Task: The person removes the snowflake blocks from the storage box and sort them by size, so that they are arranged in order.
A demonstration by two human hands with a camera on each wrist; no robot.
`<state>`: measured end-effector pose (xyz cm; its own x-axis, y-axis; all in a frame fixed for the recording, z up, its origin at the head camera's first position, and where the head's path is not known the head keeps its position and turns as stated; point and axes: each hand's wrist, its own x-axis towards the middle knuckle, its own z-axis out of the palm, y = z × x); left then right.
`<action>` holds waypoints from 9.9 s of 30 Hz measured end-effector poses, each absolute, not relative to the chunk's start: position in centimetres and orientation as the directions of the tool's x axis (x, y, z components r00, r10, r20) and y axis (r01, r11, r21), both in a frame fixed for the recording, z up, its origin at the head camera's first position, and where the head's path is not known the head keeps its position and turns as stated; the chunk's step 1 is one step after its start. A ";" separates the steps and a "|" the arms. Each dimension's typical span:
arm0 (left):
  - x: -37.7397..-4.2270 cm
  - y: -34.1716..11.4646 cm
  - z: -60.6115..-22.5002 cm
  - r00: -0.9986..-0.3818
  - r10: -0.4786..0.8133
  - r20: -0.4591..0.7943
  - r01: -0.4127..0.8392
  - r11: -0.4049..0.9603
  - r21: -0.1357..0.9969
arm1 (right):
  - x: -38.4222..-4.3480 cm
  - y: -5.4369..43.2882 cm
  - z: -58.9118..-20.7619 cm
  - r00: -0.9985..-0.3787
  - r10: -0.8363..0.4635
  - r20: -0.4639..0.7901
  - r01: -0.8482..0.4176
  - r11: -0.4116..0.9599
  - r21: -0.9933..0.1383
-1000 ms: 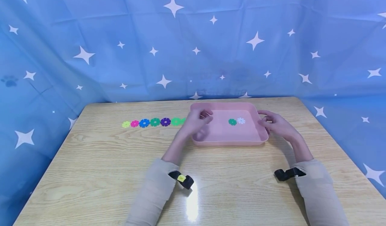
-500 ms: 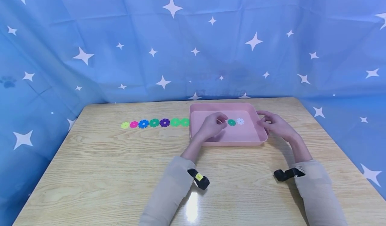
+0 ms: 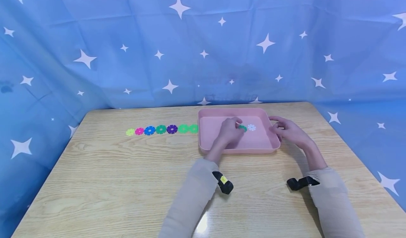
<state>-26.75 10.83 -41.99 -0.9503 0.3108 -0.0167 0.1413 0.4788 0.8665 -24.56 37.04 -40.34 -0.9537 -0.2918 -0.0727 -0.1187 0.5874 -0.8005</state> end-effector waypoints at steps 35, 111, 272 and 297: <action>-26.3 8.8 -41.1 -0.948 0.317 -0.009 0.102 0.332 0.938 | -24.4 36.9 -40.2 -0.955 -0.287 -0.075 -0.113 0.586 -0.802; -25.6 -21.3 -40.1 -0.999 -0.016 0.038 0.032 0.260 0.965 | -24.5 36.9 -40.3 -0.957 -0.280 -0.080 -0.109 0.597 -0.795; -27.6 12.1 -42.4 -0.823 0.566 0.051 0.316 0.381 0.869 | -24.6 37.0 -40.4 -0.953 -0.298 -0.055 -0.129 0.565 -0.815; -27.1 11.9 -42.1 -0.910 0.415 -0.014 0.263 0.603 0.753 | -24.6 37.0 -40.4 -0.953 -0.297 -0.060 -0.124 0.562 -0.818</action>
<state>-27.13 11.90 -42.09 -0.9099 0.4147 -0.0142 0.2631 0.6030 0.7531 -24.63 37.00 -40.37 -0.9530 -0.2970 -0.0598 -0.1237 0.5618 -0.8180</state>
